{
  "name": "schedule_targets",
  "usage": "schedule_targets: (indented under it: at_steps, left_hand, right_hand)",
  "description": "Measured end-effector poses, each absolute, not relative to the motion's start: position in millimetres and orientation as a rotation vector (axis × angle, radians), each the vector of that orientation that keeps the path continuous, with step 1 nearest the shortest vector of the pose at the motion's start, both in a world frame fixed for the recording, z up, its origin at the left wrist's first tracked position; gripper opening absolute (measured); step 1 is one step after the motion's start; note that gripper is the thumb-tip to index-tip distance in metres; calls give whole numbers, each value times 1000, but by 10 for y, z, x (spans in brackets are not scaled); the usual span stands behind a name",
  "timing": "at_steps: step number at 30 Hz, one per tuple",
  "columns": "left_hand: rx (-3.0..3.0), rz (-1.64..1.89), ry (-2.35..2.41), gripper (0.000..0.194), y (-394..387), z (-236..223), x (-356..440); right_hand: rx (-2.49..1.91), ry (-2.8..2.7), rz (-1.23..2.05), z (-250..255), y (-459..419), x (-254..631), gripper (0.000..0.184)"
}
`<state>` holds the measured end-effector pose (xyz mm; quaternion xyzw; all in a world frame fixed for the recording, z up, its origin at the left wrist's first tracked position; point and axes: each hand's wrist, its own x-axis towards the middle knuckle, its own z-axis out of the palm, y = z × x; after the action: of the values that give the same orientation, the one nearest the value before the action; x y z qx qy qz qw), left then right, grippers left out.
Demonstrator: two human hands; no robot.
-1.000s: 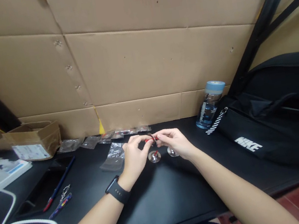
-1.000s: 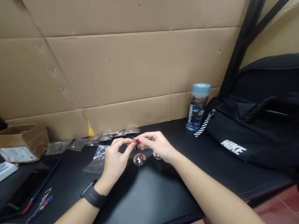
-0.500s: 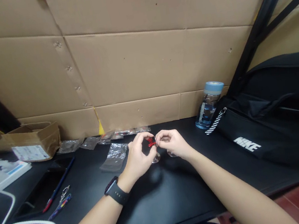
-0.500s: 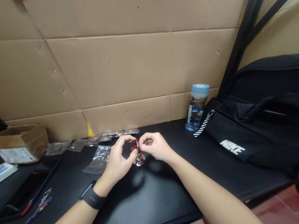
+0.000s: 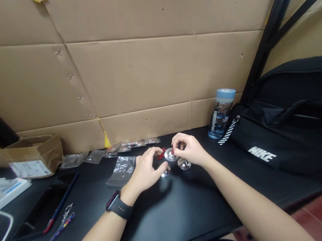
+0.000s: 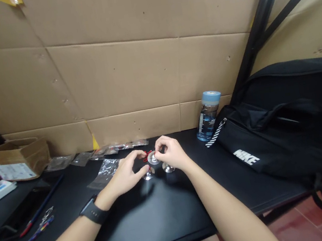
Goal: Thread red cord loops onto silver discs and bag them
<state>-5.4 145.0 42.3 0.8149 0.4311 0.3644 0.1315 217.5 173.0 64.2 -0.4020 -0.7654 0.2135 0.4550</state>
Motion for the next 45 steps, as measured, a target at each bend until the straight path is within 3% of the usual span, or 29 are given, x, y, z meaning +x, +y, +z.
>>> schedule_targets:
  at_steps: [5,15,23,34,45]
  left_hand:
    - [2575,786,1194,7,1451,375,-72]
    - [2613,731,1307,12,1426,326,7]
    - [2217,1011,1451,20,1515,498,-101]
    - [1656,1321,1253,26,1664,253,-37]
    - [1838,951,1424,17,1663,198,-96]
  right_hand:
    - [-1124,-1917,480,688,1767,2343,6]
    - [-1154,-2030,591,605,1766,2294,7]
    - [-1189,-1975,711,585,1791,2330,7]
    - [-987,-1556,1033,499,1739,2003,7]
    - [-1082,-1959,949,290,1768,1988,9]
